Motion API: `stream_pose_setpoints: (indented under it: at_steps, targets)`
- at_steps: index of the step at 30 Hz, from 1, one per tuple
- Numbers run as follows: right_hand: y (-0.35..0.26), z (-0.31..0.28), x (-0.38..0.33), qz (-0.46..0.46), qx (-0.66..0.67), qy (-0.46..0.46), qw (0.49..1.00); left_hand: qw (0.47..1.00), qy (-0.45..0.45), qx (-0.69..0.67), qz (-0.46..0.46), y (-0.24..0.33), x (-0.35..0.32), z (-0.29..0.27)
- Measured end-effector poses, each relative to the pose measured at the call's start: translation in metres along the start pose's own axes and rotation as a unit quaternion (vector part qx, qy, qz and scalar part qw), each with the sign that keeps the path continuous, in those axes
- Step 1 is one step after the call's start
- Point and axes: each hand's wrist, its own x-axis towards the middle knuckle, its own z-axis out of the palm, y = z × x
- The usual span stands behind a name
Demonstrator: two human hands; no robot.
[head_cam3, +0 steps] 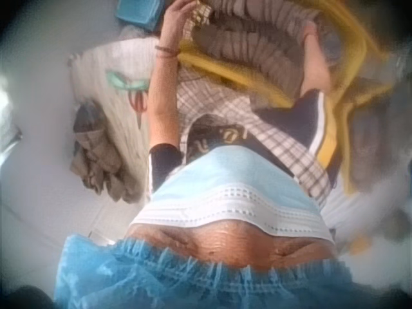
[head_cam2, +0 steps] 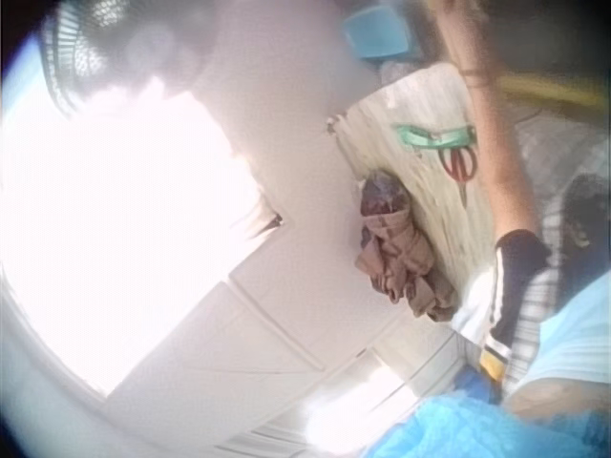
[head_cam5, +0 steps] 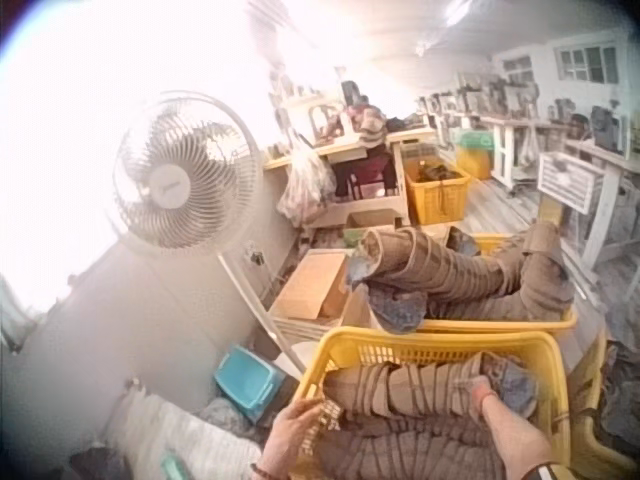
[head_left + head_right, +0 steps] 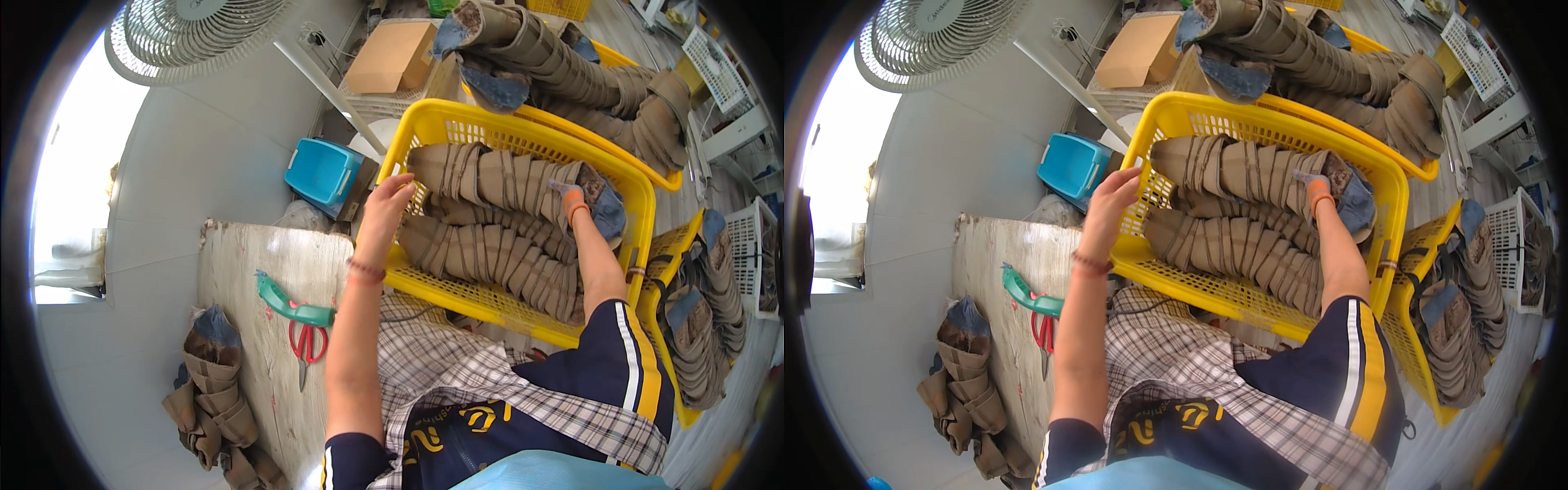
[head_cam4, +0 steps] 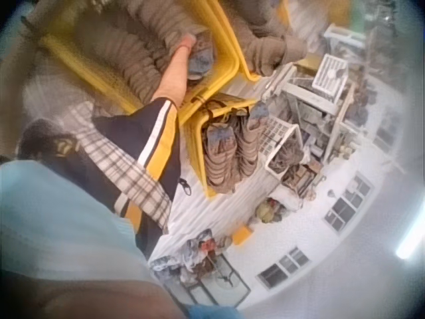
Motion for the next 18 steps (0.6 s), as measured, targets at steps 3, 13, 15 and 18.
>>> stream_pose_setpoints:
  at_steps: [3, 13, 15, 18]
  targets:
    - [0.012, -0.005, 0.027, 0.035, -0.011, 0.048, 0.998, 0.995, 0.047, -0.055, -0.068, -0.072, 0.092, 0.019]
    - [0.102, -0.022, 0.007, 0.045, 0.060, 0.098, 0.992, 0.994, 0.059, 0.013, -0.095, -0.185, 0.178, 0.028]
    - [0.118, -0.026, 0.017, 0.027, 0.041, 0.117, 0.992, 0.990, 0.048, 0.031, -0.128, -0.178, 0.188, 0.032]
    - [0.127, -0.031, 0.036, -0.005, 0.087, 0.082, 0.993, 0.987, 0.118, 0.085, -0.067, -0.213, 0.208, 0.030]
